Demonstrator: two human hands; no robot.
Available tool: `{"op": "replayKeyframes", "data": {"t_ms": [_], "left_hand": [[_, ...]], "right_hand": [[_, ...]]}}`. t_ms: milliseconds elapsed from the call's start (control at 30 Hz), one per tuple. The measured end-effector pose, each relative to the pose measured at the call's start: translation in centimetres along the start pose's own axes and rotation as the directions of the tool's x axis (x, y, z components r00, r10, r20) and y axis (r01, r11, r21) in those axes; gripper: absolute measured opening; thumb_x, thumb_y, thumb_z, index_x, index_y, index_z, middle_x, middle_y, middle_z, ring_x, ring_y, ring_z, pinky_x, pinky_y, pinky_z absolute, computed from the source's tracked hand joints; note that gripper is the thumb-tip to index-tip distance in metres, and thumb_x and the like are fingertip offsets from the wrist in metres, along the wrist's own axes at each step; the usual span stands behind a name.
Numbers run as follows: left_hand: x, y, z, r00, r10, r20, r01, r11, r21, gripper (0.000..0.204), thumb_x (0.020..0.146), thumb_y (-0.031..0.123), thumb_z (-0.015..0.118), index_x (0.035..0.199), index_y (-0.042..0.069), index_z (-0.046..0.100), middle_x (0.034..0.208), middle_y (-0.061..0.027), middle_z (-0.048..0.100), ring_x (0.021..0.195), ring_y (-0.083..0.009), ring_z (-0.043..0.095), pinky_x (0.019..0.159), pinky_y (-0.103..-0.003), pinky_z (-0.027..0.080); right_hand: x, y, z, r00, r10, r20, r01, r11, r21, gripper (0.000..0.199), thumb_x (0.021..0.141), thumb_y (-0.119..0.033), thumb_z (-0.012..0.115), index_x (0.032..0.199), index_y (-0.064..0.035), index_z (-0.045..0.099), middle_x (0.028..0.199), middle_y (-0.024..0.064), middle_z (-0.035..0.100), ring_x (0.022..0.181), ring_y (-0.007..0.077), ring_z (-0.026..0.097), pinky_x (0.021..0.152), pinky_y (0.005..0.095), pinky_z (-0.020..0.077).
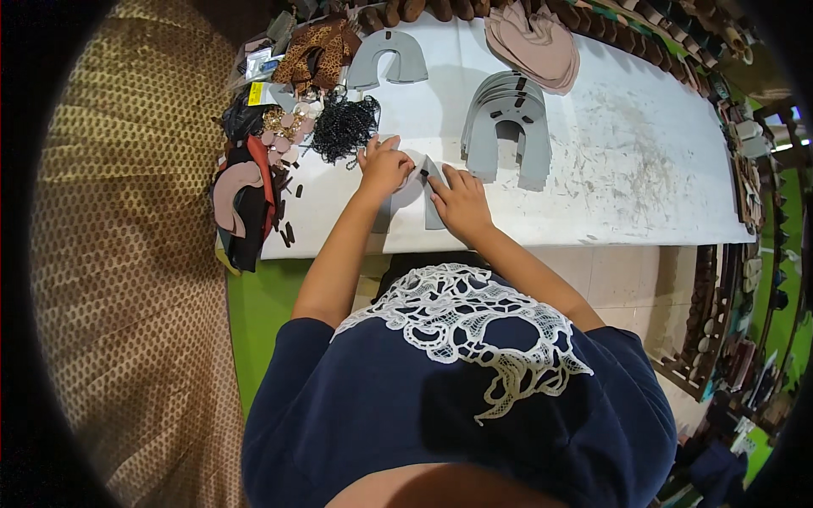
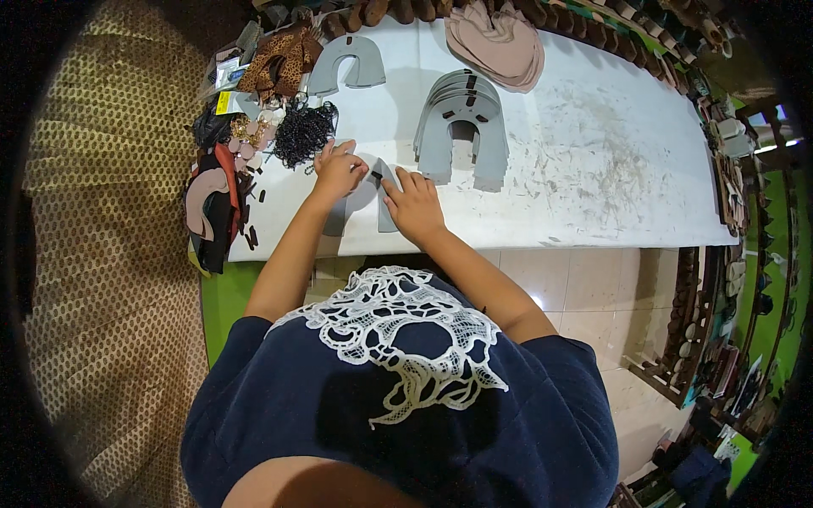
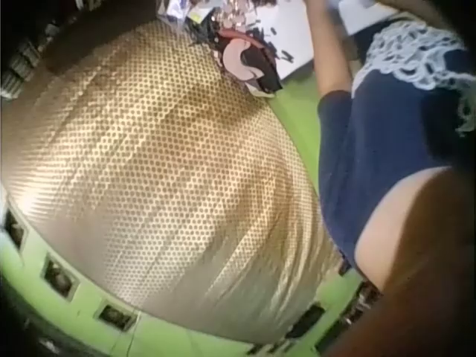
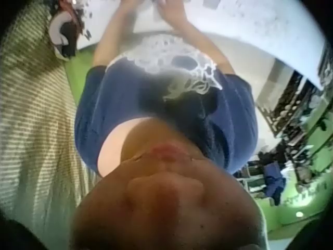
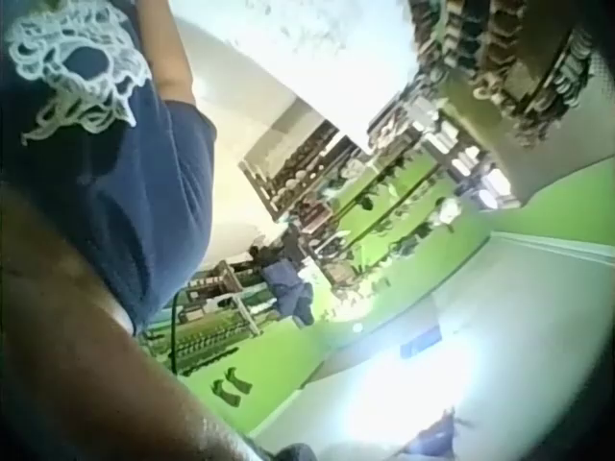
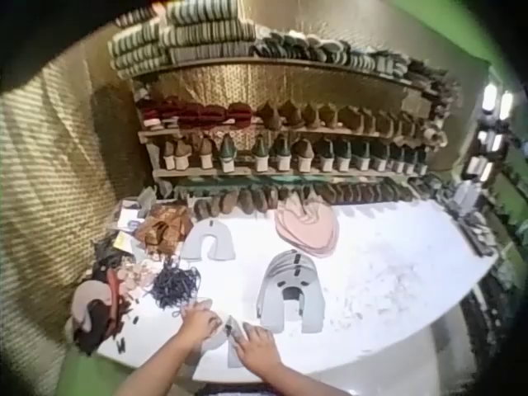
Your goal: The person is assembling shoe upper components by placing small black pieces onto a U-shaped template.
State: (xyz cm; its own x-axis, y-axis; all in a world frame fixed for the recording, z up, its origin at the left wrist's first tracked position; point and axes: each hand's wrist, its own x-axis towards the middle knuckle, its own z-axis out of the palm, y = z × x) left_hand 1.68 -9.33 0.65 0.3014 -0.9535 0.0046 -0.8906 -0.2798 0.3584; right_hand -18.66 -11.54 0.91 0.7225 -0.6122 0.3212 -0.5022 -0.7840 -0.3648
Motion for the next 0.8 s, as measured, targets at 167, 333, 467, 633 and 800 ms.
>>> {"op": "replayKeyframes", "data": {"t_ms": [167, 333, 467, 633, 800], "left_hand": [[0.7, -0.2, -0.4, 0.998, -0.021, 0.054, 0.02, 1.0, 0.019, 0.008, 0.074, 0.026, 0.068, 0.078, 0.02, 0.071, 0.132, -0.0025, 0.048, 0.13, -0.0362, 0.026, 0.1, -0.064, 0.015], [1.0, -0.3, -0.6, 0.997, -0.034, 0.068, 0.031, 0.999, 0.038, 0.009, 0.074, 0.026, 0.068, 0.079, 0.019, 0.071, 0.131, -0.0032, 0.049, 0.13, -0.0355, 0.027, 0.1, -0.064, 0.015], [1.0, 0.1, -1.1, 0.997, -0.034, 0.064, 0.03, 0.997, 0.07, 0.017, 0.079, 0.033, 0.064, 0.078, 0.017, 0.071, 0.131, -0.0039, 0.049, 0.129, -0.0358, 0.028, 0.1, -0.064, 0.016], [1.5, 1.0, -1.9, 0.956, -0.233, 0.176, 0.267, 0.942, -0.205, 0.057, 0.081, 0.057, 0.049, 0.099, 0.007, 0.069, 0.137, -0.0095, 0.043, 0.135, -0.0371, 0.016, 0.101, -0.064, 0.01], [1.5, 2.2, -2.7, 0.911, -0.192, 0.366, 0.171, 0.981, 0.091, 0.059, 0.079, 0.056, 0.051, 0.107, 0.006, 0.066, 0.145, -0.0111, 0.031, 0.137, -0.0372, 0.009, 0.102, -0.064, 0.007]], "right_hand": [[-0.1, 0.0, 0.1, 1.0, 0.004, 0.023, -0.004, 1.0, -0.003, 0.035, 0.085, -0.027, 0.054, 0.118, -0.0155, 0.055, 0.126, 0.0112, 0.047, 0.113, 0.0281, 0.042, 0.093, 0.0405, 0.0334], [-0.1, 0.1, 0.2, 1.0, 0.001, 0.03, 0.0, 1.0, -0.017, 0.036, 0.086, -0.028, 0.053, 0.12, -0.0162, 0.055, 0.127, 0.0109, 0.047, 0.113, 0.0279, 0.042, 0.094, 0.041, 0.0324], [-0.1, 0.1, 0.1, 1.0, 0.0, 0.027, 0.0, 1.0, -0.014, 0.037, 0.086, -0.028, 0.052, 0.121, -0.0164, 0.055, 0.127, 0.0107, 0.047, 0.113, 0.0277, 0.042, 0.094, 0.0412, 0.0322], [-0.1, 0.1, 0.2, 1.0, 0.0, 0.029, 0.001, 1.0, -0.007, 0.037, 0.086, -0.028, 0.053, 0.121, -0.0162, 0.055, 0.126, 0.0106, 0.047, 0.113, 0.0277, 0.042, 0.094, 0.0411, 0.0323], [-0.1, 0.2, 0.0, 1.0, 0.0, 0.027, 0.001, 1.0, -0.023, 0.037, 0.086, -0.028, 0.053, 0.121, -0.0153, 0.055, 0.125, 0.0104, 0.048, 0.112, 0.0278, 0.042, 0.094, 0.0411, 0.0326]]}}
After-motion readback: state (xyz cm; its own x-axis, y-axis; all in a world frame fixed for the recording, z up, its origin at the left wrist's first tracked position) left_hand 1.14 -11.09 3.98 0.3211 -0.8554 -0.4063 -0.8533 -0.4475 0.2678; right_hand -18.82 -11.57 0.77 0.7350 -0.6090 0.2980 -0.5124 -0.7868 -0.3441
